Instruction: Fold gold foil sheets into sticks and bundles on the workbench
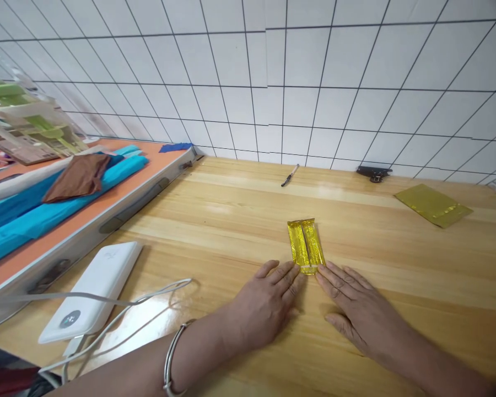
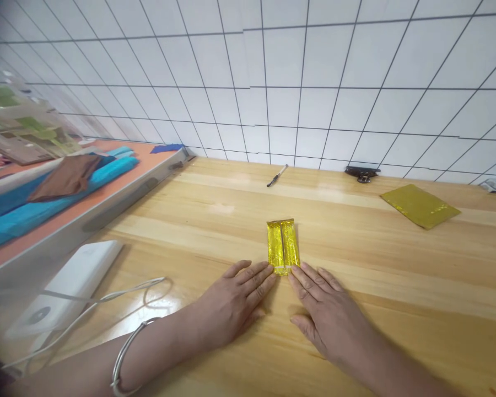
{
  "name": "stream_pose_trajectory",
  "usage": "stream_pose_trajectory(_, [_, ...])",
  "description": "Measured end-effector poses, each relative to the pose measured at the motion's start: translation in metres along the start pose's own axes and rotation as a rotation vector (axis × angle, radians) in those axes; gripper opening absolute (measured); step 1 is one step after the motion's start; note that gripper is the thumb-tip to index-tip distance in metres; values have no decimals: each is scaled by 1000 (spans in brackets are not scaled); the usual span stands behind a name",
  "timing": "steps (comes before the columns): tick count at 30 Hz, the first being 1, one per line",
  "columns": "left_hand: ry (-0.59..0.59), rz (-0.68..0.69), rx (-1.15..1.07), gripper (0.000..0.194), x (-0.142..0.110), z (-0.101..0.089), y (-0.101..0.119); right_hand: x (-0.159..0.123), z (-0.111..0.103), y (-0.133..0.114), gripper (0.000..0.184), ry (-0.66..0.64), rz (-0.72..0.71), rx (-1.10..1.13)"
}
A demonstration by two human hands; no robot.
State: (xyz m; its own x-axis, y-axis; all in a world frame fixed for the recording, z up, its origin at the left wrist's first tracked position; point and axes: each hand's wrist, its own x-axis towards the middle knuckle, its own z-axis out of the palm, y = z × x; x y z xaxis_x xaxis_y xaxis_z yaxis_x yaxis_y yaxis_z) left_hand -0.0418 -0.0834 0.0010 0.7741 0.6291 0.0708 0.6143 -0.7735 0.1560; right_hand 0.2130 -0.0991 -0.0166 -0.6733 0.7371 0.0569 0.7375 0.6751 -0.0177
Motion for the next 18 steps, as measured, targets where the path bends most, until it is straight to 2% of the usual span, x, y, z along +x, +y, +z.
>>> stream_pose_trajectory(8, [43,-26,-143,51,6,-6,-3,5,-11,5,49,-29,63,110])
stream_pose_trajectory(13, [87,62,-181,45,5,-3,-8,5,-13,19,44,-24,86,106])
stream_pose_trajectory(18, [105,117,-126,46,7,-6,11,11,-19,21,45,8,116,70])
